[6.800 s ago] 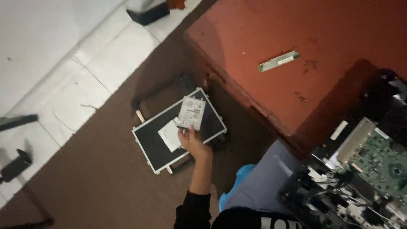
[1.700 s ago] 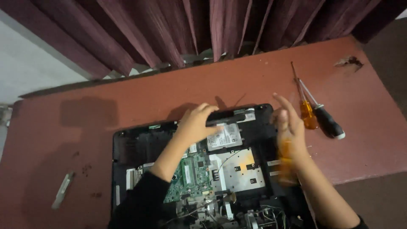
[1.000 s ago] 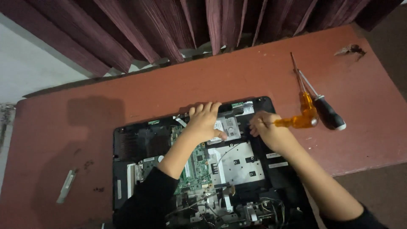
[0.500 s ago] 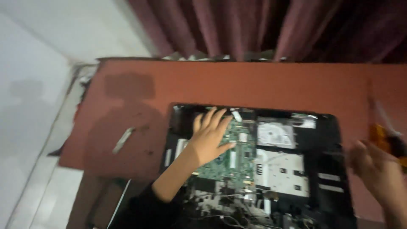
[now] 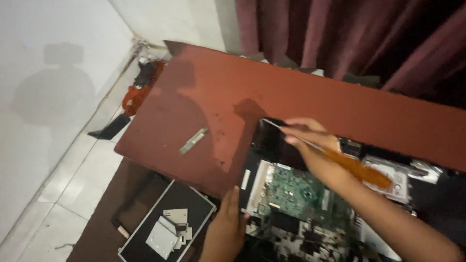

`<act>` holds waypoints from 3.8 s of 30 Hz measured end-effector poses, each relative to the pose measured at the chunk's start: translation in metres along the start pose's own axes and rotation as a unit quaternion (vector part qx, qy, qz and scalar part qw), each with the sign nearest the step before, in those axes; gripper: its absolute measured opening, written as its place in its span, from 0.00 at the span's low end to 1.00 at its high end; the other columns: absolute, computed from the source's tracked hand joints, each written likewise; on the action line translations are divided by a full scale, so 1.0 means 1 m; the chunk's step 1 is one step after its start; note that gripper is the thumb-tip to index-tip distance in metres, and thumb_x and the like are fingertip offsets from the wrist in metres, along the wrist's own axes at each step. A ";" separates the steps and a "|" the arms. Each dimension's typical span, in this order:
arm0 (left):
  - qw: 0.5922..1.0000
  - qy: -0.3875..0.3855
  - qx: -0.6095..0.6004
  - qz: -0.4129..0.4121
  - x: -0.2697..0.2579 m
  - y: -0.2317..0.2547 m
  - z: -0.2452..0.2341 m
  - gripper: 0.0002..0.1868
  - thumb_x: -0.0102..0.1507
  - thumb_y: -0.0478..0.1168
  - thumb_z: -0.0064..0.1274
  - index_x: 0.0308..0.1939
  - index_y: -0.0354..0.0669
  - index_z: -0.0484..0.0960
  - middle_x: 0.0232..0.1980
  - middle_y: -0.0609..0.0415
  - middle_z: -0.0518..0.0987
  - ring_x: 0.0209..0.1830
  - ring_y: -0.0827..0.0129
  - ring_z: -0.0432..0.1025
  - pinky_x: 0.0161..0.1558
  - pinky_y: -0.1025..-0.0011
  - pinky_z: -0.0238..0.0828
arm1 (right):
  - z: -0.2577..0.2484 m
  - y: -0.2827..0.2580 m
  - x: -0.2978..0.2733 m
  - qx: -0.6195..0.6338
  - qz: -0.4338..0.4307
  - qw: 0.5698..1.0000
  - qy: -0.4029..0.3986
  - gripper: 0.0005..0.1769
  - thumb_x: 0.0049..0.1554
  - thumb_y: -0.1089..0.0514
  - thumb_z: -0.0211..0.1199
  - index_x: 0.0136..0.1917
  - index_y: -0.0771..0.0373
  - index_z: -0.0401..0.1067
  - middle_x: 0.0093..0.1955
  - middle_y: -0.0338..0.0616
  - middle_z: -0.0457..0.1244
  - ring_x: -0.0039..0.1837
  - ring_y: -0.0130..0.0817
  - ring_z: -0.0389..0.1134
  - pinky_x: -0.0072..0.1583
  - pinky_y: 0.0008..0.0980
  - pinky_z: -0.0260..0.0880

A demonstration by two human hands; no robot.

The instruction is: Disassembling a laptop by removing screws and internal components like the hard drive and RAM, then reassembling them.

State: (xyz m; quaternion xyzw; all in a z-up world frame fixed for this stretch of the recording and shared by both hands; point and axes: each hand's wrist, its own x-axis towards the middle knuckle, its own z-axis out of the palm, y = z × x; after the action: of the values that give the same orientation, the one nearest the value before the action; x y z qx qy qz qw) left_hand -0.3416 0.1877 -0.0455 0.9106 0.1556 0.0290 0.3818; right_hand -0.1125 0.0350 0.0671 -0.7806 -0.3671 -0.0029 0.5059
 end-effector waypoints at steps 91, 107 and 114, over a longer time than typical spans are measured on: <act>0.666 -0.247 -0.698 -0.095 0.054 0.234 0.098 0.05 0.61 0.32 0.55 0.39 0.35 0.80 0.35 0.47 0.79 0.33 0.65 0.73 0.38 0.70 0.74 | -0.137 -0.023 -0.234 -0.071 -0.053 0.933 0.350 0.21 0.61 0.49 0.48 0.40 0.67 0.72 0.42 0.53 0.70 0.45 0.42 0.77 0.49 0.31 0.82; 0.710 -0.232 -0.662 -0.060 0.052 0.235 0.101 0.10 0.60 0.38 0.58 0.40 0.35 0.81 0.35 0.48 0.79 0.35 0.63 0.72 0.41 0.66 0.73 | -0.139 -0.027 -0.235 -0.099 -0.022 0.943 0.317 0.18 0.60 0.50 0.48 0.41 0.62 0.74 0.45 0.47 0.71 0.48 0.37 0.77 0.51 0.28 0.81; 0.723 -0.175 -0.668 -0.036 0.048 0.235 0.104 0.09 0.59 0.34 0.57 0.40 0.30 0.81 0.37 0.44 0.80 0.34 0.60 0.73 0.39 0.66 0.74 | -0.137 -0.029 -0.236 -0.089 -0.018 0.943 0.319 0.19 0.60 0.50 0.48 0.41 0.63 0.74 0.45 0.48 0.71 0.48 0.38 0.77 0.51 0.29 0.81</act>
State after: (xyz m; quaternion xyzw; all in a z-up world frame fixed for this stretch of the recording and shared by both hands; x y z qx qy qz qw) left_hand -0.2170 -0.0239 0.0431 0.4026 0.0593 -0.0484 0.9122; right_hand -0.2510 -0.2016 0.0682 -0.7739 -0.1991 -0.2937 0.5246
